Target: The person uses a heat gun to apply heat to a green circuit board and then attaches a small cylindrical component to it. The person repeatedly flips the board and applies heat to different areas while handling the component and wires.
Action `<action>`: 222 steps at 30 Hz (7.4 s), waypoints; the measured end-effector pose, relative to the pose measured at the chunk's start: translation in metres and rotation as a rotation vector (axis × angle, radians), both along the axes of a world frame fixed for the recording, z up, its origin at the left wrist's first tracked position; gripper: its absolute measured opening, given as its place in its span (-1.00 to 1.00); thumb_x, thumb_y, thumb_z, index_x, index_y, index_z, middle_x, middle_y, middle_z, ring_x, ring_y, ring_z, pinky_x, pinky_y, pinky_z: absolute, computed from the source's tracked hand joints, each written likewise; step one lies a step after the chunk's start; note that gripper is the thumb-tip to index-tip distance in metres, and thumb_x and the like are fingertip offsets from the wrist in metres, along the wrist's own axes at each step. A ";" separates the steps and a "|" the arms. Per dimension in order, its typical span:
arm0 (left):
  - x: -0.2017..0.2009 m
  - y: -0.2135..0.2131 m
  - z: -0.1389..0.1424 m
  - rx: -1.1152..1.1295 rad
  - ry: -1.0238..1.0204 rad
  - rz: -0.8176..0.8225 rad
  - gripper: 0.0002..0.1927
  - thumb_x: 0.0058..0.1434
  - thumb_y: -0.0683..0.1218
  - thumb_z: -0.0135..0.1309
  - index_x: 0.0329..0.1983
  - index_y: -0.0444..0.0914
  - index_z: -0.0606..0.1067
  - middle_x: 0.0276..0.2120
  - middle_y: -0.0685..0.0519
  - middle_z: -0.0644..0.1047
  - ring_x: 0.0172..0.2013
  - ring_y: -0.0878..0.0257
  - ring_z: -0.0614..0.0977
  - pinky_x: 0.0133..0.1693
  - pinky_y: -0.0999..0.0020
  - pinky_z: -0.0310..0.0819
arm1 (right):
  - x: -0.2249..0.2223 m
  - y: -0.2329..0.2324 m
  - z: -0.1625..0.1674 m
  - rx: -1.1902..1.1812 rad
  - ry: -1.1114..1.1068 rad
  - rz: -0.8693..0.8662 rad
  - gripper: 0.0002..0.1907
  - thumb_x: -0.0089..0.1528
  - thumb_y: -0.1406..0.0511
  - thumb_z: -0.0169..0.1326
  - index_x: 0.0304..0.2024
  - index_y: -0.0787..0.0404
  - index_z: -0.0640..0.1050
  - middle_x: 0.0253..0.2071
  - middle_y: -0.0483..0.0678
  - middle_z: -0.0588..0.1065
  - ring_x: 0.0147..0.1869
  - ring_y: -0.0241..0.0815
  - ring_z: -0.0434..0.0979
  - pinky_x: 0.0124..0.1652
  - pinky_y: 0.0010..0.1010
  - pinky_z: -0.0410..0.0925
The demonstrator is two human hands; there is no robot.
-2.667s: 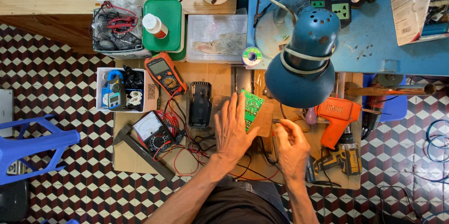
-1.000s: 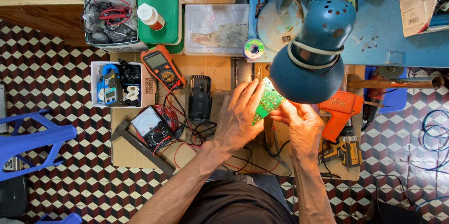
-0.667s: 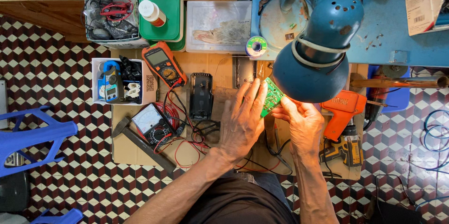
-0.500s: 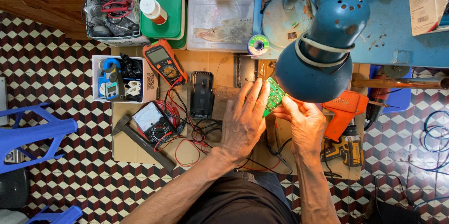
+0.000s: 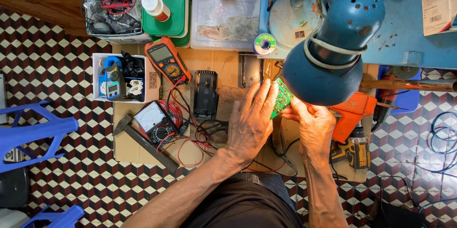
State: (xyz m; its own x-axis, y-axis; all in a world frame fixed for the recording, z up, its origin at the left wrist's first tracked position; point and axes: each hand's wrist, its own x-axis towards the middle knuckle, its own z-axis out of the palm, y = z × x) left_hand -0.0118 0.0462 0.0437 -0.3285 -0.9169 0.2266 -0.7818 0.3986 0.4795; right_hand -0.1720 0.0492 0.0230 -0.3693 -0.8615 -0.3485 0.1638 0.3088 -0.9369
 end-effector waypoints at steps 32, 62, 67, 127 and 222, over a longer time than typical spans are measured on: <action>0.010 -0.003 -0.015 0.142 0.164 -0.019 -0.08 -0.02 -0.15 0.26 0.45 -0.35 0.22 0.40 -0.17 0.29 0.37 -0.05 0.31 0.14 0.02 0.29 | -0.004 0.006 -0.009 0.020 -0.073 0.055 -0.74 0.31 0.42 0.12 0.02 0.48 0.56 -0.17 0.09 0.61 -0.21 -0.23 0.65 -0.16 -0.45 0.55; 0.053 -0.033 -0.009 0.824 0.592 -0.336 -0.30 0.29 -0.05 -0.04 0.52 -0.21 0.18 0.48 -0.14 0.24 0.45 0.07 0.26 0.39 0.20 0.10 | 0.006 0.010 0.010 0.046 0.182 0.165 -0.75 0.30 0.33 0.15 -0.02 0.31 0.66 -0.20 -0.11 0.54 -0.21 -0.38 0.49 -0.21 -0.52 0.39; 0.051 -0.035 -0.027 1.087 0.934 -0.421 -0.34 0.37 -0.07 -0.16 0.54 -0.27 0.12 0.46 -0.03 0.27 0.44 0.26 0.24 0.42 0.33 0.00 | 0.014 0.006 0.017 0.087 0.191 0.168 -0.74 0.28 0.29 0.16 -0.04 0.27 0.68 -0.22 -0.18 0.55 -0.22 -0.44 0.47 -0.19 -0.58 0.35; 0.013 -0.010 -0.044 1.078 0.665 -0.105 -0.44 0.40 0.07 -0.17 0.46 -0.11 0.29 0.20 -0.04 0.54 0.09 0.19 0.56 0.08 0.26 0.45 | -0.006 0.001 -0.005 0.182 0.099 0.195 -0.84 0.26 0.29 0.21 -0.26 0.29 0.64 -0.38 -0.14 0.59 -0.37 -0.42 0.52 -0.33 -0.58 0.41; 0.012 0.003 0.035 0.200 0.488 0.050 -0.82 0.24 -0.16 0.27 -0.13 -0.29 0.57 -0.27 0.02 0.64 -0.31 0.22 0.68 -0.32 0.37 0.55 | 0.048 0.053 0.038 -0.218 0.689 0.041 -0.93 0.28 0.42 0.19 -0.20 0.32 0.59 -0.33 -0.06 0.54 -0.30 -0.29 0.59 -0.29 -0.46 0.45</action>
State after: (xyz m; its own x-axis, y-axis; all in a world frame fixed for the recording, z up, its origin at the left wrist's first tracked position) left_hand 0.0000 0.0492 0.0782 -0.1835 -0.9698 0.1608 -0.4646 0.2297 0.8552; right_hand -0.1244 0.1026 0.0605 -0.4092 -0.9027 0.1332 -0.4937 0.0963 -0.8643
